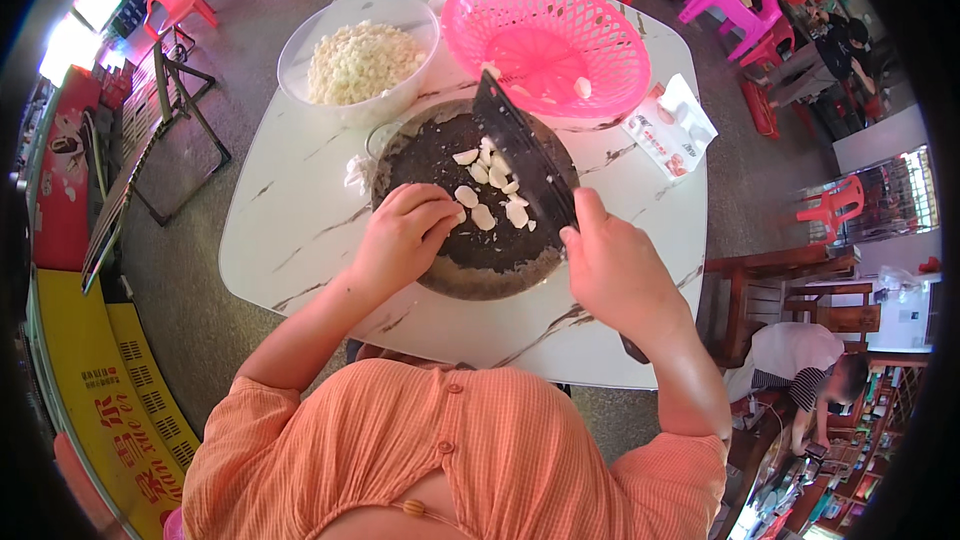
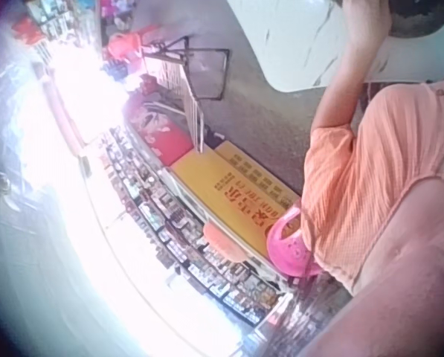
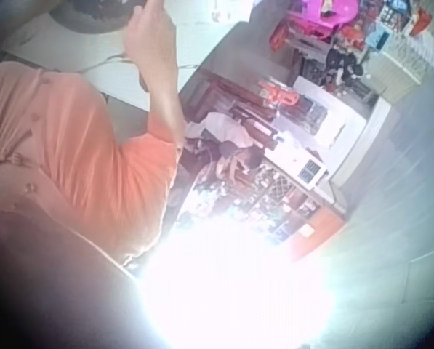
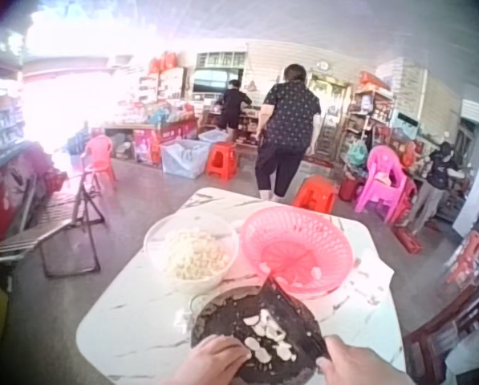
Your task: The recorder uses a large cleaver to chop garlic cloves on a circular wooden cutting board.
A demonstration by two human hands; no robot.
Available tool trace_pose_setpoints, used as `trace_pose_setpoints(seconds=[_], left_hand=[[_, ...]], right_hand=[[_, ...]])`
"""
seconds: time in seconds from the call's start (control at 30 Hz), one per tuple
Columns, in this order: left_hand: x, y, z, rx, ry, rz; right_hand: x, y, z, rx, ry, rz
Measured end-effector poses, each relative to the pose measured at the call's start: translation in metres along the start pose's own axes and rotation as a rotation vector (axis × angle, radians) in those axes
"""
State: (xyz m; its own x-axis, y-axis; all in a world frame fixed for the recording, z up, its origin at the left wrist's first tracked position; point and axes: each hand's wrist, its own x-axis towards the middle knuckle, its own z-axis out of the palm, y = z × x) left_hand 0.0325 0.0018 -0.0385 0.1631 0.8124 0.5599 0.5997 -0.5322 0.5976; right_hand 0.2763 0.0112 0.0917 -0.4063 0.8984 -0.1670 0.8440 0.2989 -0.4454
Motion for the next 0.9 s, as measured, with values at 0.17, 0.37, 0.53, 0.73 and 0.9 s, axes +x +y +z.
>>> trace_pose_setpoints(seconds=[0.17, 0.37, 0.53, 0.73, 0.9], left_hand=[[0.018, -0.005, 0.002, -0.016, -0.035, -0.026], [0.032, -0.018, -0.011, -0.069, 0.069, -0.081], [0.029, -0.028, -0.012, -0.145, 0.092, -0.183], [0.018, -0.031, -0.012, -0.243, 0.217, -0.239], [0.016, -0.034, -0.014, -0.222, 0.23, -0.216]], right_hand=[[0.023, 0.014, 0.012, -0.197, -0.084, 0.06], [0.018, 0.005, 0.008, -0.115, -0.071, 0.031], [0.027, -0.006, -0.003, -0.132, -0.124, 0.074], [0.028, -0.007, 0.01, -0.167, -0.145, 0.046], [0.025, -0.014, 0.007, -0.08, -0.145, 0.116]])
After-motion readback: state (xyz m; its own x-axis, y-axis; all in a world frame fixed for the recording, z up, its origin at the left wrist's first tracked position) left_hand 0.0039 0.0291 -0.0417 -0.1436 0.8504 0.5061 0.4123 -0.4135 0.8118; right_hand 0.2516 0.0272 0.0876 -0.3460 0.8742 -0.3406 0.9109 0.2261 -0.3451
